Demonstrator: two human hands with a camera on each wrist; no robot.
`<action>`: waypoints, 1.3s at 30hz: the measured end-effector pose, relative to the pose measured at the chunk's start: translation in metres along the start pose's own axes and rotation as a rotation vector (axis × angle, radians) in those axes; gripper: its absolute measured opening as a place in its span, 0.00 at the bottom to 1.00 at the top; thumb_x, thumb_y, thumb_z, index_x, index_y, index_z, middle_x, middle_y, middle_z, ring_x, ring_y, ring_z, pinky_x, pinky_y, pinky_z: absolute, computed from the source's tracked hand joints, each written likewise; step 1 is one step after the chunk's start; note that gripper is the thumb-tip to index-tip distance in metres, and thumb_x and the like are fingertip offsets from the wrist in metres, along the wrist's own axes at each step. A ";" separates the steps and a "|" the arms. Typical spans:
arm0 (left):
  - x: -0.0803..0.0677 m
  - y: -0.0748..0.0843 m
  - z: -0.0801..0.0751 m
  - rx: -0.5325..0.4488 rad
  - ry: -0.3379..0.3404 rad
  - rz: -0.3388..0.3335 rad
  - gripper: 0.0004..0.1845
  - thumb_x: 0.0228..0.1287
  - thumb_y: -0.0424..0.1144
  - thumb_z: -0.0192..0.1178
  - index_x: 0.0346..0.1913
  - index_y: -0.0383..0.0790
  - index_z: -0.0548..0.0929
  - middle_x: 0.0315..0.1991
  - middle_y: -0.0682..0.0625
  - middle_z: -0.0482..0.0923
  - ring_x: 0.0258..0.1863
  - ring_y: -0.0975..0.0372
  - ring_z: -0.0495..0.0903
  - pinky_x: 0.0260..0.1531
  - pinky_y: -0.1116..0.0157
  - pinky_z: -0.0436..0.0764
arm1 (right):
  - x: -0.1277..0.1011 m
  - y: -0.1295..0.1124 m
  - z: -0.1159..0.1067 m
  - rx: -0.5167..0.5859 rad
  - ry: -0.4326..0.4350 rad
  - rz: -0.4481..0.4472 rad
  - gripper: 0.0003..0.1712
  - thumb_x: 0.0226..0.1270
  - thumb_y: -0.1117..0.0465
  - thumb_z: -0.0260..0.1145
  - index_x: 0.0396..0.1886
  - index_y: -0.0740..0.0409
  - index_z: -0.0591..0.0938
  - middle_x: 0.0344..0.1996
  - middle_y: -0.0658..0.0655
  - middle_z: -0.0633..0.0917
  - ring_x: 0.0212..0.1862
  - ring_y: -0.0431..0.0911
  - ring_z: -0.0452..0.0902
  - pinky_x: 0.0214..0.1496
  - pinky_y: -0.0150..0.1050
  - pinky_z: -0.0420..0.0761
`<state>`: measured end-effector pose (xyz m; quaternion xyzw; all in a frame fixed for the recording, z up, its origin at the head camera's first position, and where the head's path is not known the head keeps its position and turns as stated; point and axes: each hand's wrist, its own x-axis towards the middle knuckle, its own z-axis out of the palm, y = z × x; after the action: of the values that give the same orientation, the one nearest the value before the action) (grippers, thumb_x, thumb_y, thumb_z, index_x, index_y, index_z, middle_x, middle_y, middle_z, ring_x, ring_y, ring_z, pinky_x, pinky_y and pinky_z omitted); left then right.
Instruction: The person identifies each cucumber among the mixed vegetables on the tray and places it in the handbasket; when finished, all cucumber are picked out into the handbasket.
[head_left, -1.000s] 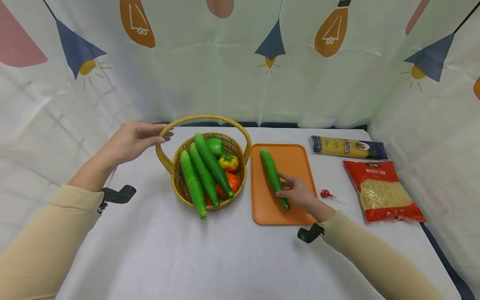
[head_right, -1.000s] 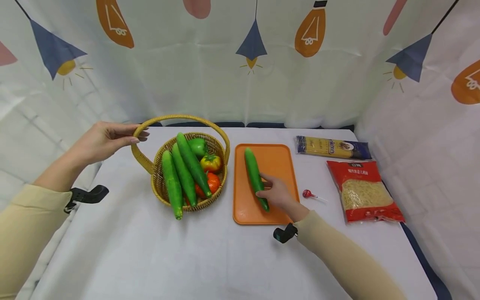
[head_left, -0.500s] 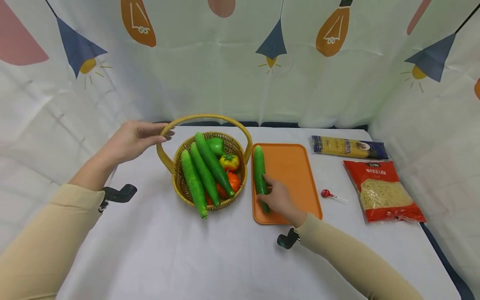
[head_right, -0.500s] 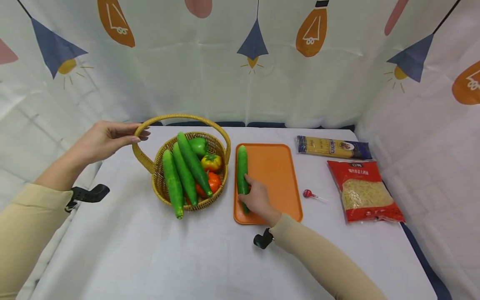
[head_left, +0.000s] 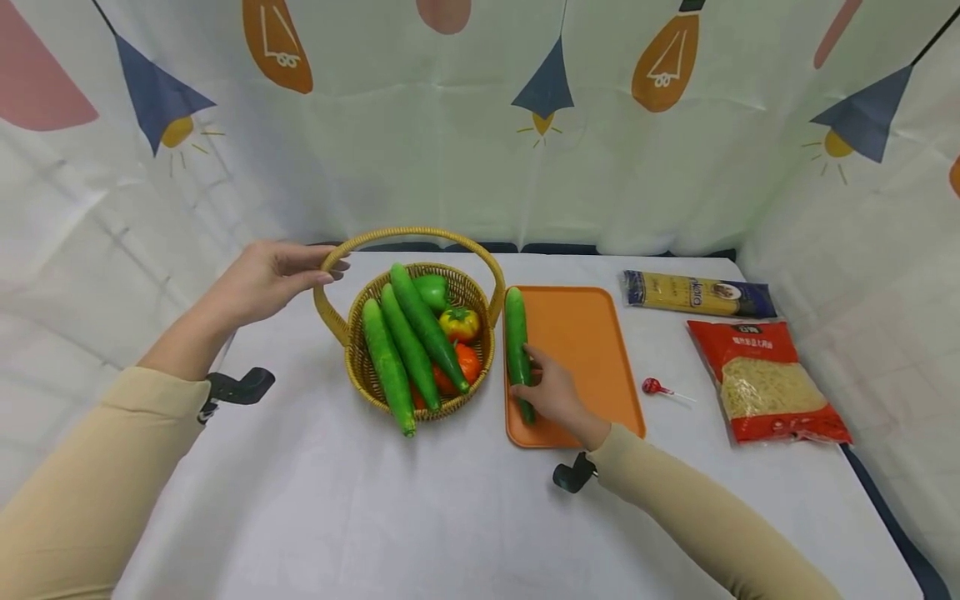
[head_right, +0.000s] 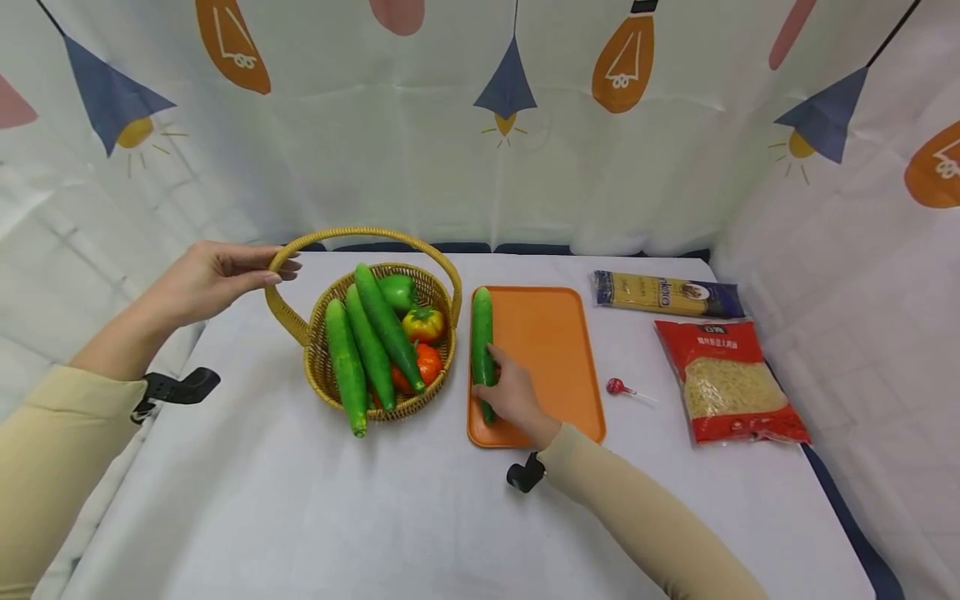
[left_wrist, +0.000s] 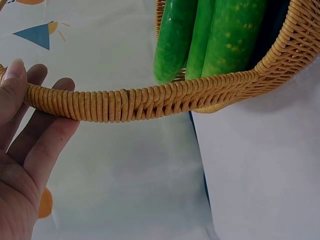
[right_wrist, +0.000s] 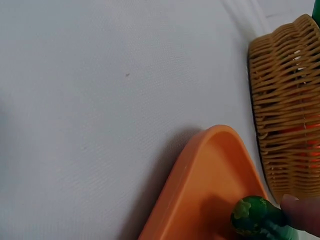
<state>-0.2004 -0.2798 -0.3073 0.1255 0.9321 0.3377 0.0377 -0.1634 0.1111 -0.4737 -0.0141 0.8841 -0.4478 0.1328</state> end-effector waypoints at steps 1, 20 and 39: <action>0.000 0.000 0.000 -0.003 -0.002 -0.001 0.24 0.73 0.38 0.63 0.69 0.42 0.79 0.59 0.42 0.85 0.44 0.86 0.79 0.61 0.58 0.81 | 0.001 0.000 0.000 0.000 -0.001 -0.002 0.47 0.62 0.65 0.75 0.79 0.59 0.64 0.62 0.67 0.80 0.59 0.58 0.81 0.56 0.50 0.86; 0.000 0.001 0.001 -0.010 -0.002 0.014 0.23 0.73 0.33 0.62 0.69 0.39 0.78 0.59 0.41 0.85 0.43 0.89 0.77 0.47 0.85 0.76 | 0.002 0.001 -0.005 0.021 -0.029 0.038 0.49 0.65 0.62 0.74 0.81 0.58 0.59 0.65 0.67 0.77 0.63 0.59 0.78 0.60 0.53 0.84; 0.000 -0.001 0.000 0.015 -0.001 0.008 0.22 0.73 0.37 0.63 0.68 0.43 0.80 0.57 0.44 0.86 0.45 0.86 0.79 0.58 0.67 0.80 | -0.006 -0.047 -0.043 0.012 -0.151 -0.149 0.39 0.71 0.56 0.70 0.78 0.55 0.67 0.71 0.65 0.74 0.67 0.62 0.74 0.60 0.53 0.83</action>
<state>-0.2006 -0.2807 -0.3075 0.1299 0.9341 0.3307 0.0357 -0.1731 0.1179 -0.4110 -0.1127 0.8654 -0.4593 0.1653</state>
